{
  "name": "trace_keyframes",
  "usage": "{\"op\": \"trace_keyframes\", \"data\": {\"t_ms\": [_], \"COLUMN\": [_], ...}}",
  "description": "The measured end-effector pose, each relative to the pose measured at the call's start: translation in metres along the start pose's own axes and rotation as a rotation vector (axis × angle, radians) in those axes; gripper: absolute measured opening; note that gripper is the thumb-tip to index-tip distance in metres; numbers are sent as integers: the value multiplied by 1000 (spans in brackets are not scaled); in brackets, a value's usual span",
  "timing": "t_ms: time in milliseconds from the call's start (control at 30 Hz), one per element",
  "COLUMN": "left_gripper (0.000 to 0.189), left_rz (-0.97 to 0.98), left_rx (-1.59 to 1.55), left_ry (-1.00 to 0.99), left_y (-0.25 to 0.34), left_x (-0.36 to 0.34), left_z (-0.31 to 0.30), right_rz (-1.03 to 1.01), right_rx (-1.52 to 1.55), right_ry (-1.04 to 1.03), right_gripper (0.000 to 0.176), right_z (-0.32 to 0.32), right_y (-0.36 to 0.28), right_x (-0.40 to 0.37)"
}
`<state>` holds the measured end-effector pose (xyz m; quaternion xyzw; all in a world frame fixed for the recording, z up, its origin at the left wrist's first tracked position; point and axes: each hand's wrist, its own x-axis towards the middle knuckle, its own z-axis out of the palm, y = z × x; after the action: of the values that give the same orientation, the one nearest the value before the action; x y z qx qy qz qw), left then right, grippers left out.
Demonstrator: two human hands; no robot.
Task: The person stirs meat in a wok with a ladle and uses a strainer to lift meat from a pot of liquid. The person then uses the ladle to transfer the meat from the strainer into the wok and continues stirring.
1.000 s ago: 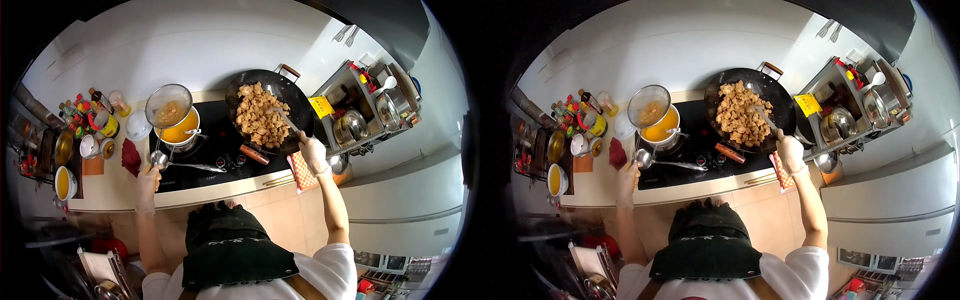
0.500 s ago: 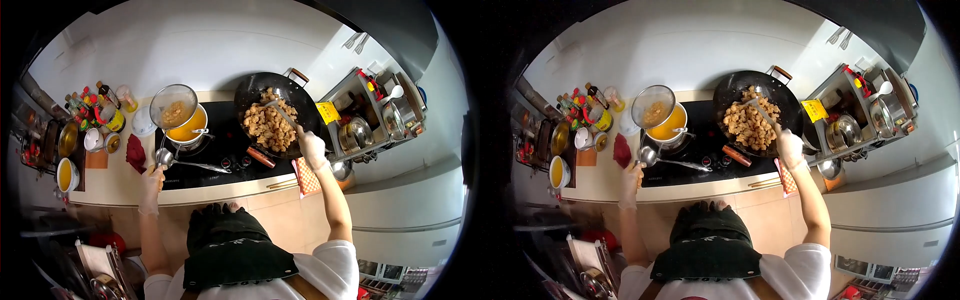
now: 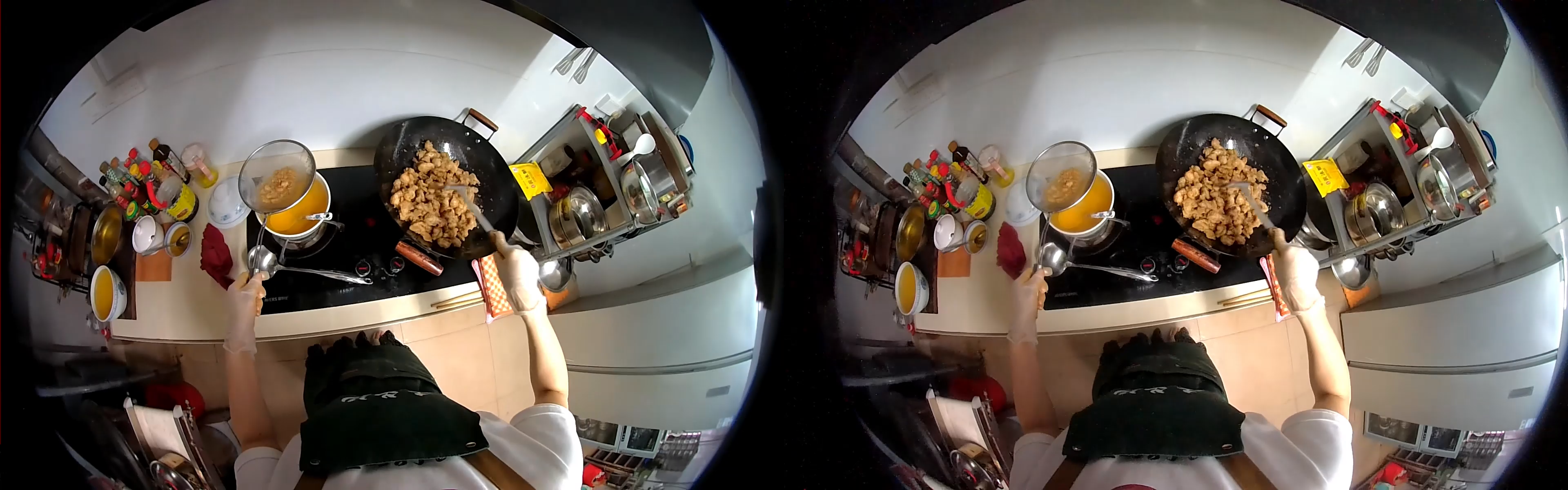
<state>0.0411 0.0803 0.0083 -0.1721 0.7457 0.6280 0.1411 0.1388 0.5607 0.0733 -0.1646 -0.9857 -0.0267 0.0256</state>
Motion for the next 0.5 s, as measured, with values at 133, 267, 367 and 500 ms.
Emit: {"op": "trace_keyframes", "data": {"t_ms": [133, 267, 367, 500], "left_gripper": [19, 18, 18, 20], "left_rz": [7, 7, -35, -26], "left_rx": [-5, 20, 37, 21], "left_ry": [-5, -13, -8, -5], "left_y": [2, 5, 8, 2], "left_x": [0, -3, -6, -6], "left_z": [2, 2, 2, 2], "right_rz": [-37, -16, -8, 68], "right_rx": [-212, -31, -41, 7], "right_ry": [-72, -43, -86, 61], "right_gripper": [30, 31, 37, 39], "right_z": [36, 65, 15, 32], "right_y": [-24, 12, -8, -19], "right_x": [19, 56, 43, 50]}}
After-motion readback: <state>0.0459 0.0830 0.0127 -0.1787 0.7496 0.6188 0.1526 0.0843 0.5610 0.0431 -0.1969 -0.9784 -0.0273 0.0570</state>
